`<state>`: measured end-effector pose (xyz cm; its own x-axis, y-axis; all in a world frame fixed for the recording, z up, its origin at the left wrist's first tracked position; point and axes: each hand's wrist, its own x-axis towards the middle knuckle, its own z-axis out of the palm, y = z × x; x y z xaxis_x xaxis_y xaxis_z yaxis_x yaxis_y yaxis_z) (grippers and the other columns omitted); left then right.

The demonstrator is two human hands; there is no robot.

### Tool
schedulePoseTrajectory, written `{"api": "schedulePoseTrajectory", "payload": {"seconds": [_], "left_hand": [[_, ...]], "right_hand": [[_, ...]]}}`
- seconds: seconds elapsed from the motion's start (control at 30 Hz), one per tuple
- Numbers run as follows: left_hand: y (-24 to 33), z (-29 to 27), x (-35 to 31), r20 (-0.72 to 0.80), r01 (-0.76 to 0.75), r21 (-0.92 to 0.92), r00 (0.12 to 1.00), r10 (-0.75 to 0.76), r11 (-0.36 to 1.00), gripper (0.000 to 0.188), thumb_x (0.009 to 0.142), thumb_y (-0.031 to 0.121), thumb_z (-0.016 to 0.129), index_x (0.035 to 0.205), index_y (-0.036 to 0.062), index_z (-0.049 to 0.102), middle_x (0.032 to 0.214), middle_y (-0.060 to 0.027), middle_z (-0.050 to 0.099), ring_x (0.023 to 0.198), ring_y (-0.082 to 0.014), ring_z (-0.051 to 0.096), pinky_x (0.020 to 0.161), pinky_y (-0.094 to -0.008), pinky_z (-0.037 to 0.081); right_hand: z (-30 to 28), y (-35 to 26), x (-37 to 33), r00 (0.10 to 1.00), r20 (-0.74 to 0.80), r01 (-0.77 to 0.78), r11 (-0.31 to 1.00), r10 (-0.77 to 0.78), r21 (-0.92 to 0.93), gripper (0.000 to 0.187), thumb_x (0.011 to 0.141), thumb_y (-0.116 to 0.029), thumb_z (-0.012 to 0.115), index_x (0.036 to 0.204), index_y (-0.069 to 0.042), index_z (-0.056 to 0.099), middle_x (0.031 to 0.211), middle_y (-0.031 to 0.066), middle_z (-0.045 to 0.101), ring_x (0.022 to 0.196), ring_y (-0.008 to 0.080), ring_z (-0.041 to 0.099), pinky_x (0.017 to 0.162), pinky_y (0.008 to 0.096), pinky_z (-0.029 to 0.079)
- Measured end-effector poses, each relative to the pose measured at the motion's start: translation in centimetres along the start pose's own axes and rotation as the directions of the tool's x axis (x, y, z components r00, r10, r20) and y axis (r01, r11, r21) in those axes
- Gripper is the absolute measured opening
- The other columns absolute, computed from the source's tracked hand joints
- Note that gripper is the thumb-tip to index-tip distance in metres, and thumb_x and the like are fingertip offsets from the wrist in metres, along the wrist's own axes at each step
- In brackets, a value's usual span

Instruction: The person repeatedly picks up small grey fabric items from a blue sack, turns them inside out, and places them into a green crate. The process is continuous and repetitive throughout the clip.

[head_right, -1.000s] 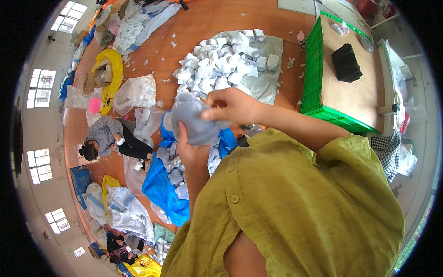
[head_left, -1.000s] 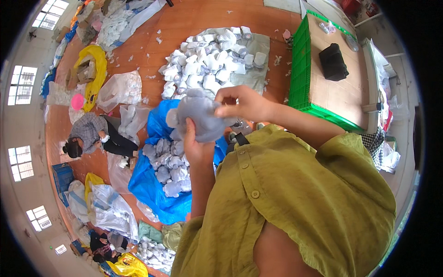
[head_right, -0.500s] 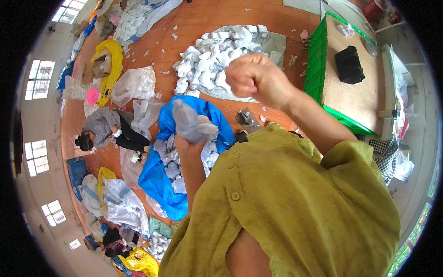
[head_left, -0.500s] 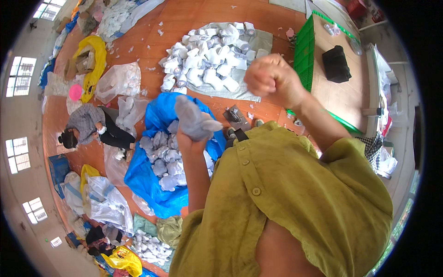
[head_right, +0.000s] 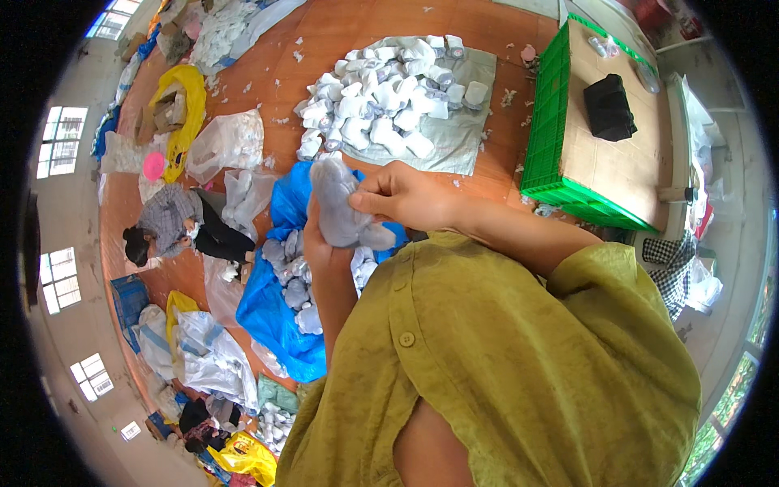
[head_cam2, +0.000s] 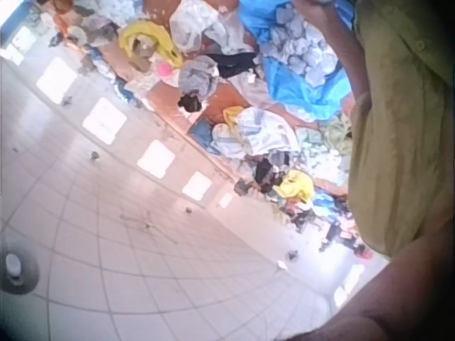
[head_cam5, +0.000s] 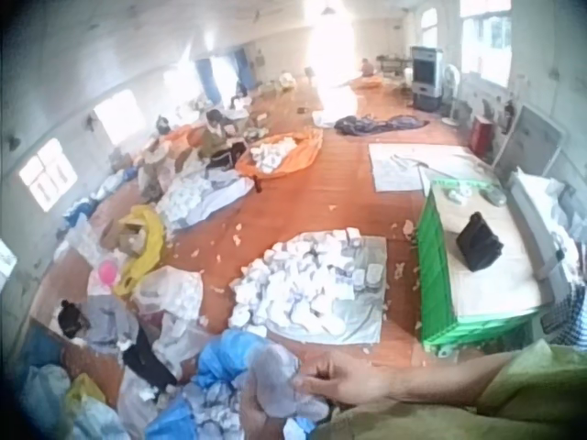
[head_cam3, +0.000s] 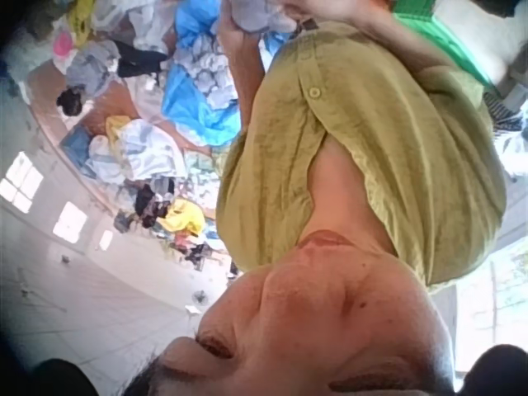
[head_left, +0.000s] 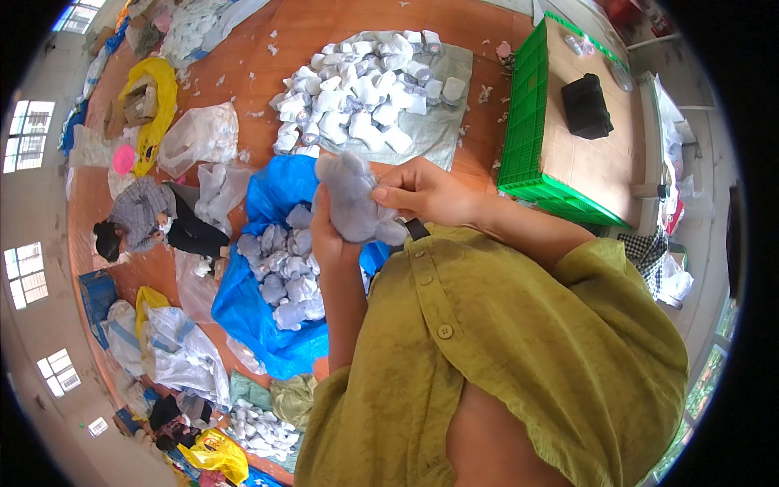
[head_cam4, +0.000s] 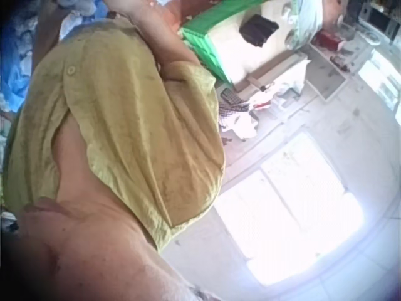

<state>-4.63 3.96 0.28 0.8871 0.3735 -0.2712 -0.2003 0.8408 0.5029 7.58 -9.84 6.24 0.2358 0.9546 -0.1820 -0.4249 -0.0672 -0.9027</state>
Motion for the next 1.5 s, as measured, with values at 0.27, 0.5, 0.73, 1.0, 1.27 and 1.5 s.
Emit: {"api": "schedulePoseTrajectory", "payload": {"seconds": [0.27, 0.5, 0.73, 1.0, 1.27, 1.5], "left_hand": [[-0.7, 2.9, -1.0, 0.178, -0.345, 0.368, 0.938, 0.298, 0.864, 0.051, 0.086, 0.019, 0.061, 0.126, -0.0036, 0.038, 0.122, -0.0138, 0.05, 0.109, -0.0268, 0.052, 0.096, -0.0391, 0.039], [-1.0, 4.0, -1.3, -0.04, -0.129, 0.543, 0.983, 0.179, 0.83, 0.047, 0.087, 0.018, 0.059, 0.125, -0.0034, 0.041, 0.122, -0.0118, 0.05, 0.11, -0.022, 0.05, 0.094, -0.036, 0.039], [-0.6, 4.0, -1.4, 0.055, -0.063, 0.09, 0.997, 0.058, 0.994, 0.051, 0.091, 0.026, 0.053, 0.129, -0.0027, 0.034, 0.123, -0.0145, 0.049, 0.11, -0.0266, 0.052, 0.091, -0.0412, 0.044], [0.0, -0.2, -0.3, -0.209, 0.163, -0.036, 0.963, -0.167, 0.986, 0.037, 0.091, 0.017, 0.045, 0.122, -0.0021, 0.044, 0.117, -0.0139, 0.055, 0.105, -0.0261, 0.056, 0.09, -0.0393, 0.046], [-0.2, 2.3, -0.5, -0.003, 0.21, 0.038, 0.978, -0.21, 0.977, 0.044, 0.094, 0.028, 0.042, 0.126, -0.002, 0.039, 0.121, -0.0158, 0.051, 0.106, -0.0253, 0.055, 0.092, -0.0377, 0.046], [-2.1, 4.3, -1.0, 0.133, -0.318, 0.773, 0.927, 0.351, 0.549, 0.053, 0.085, 0.007, 0.059, 0.131, -0.0012, 0.032, 0.122, -0.0146, 0.047, 0.111, -0.0213, 0.05, 0.091, -0.0327, 0.041]], "right_hand": [[-1.9, -1.8, 0.8, 0.957, -0.271, 0.062, 0.844, 0.1, 0.532, 0.014, 0.086, -0.013, 0.057, 0.077, -0.003, 0.06, 0.059, -0.0035, 0.044, 0.051, 0.0041, 0.033, 0.045, 0.0205, 0.025], [-1.4, -2.1, 0.8, 0.93, -0.354, 0.004, 0.96, 0.099, 0.28, 0.015, 0.088, -0.013, 0.056, 0.078, -0.003, 0.061, 0.06, -0.0041, 0.046, 0.051, 0.0033, 0.035, 0.044, 0.0191, 0.026], [-3.5, -1.5, 1.5, 0.96, -0.247, -0.013, 0.908, 0.128, 0.419, 0.013, 0.086, -0.01, 0.058, 0.08, 0.0, 0.062, 0.062, -0.0035, 0.05, 0.051, 0.0035, 0.036, 0.044, 0.0194, 0.026], [-3.1, -2.4, 1.8, 0.94, -0.167, 0.22, 0.905, -0.296, -0.364, 0.016, 0.082, -0.018, 0.067, 0.087, -0.004, 0.061, 0.084, -0.0023, 0.058, 0.073, 0.0084, 0.052, 0.063, 0.0218, 0.041], [-2.6, -2.3, 1.4, 0.918, -0.11, 0.114, 0.52, -0.38, -0.846, 0.031, 0.074, -0.027, 0.071, 0.089, -0.003, 0.059, 0.081, 0.0126, 0.06, 0.074, 0.0289, 0.058, 0.067, 0.0359, 0.046], [-3.2, -1.4, 2.2, 0.848, -0.421, -0.067, 0.722, -0.323, -0.689, 0.037, 0.082, -0.035, 0.064, 0.088, 0.002, 0.063, 0.071, 0.0167, 0.063, 0.063, 0.0234, 0.059, 0.061, 0.0356, 0.047]]}}
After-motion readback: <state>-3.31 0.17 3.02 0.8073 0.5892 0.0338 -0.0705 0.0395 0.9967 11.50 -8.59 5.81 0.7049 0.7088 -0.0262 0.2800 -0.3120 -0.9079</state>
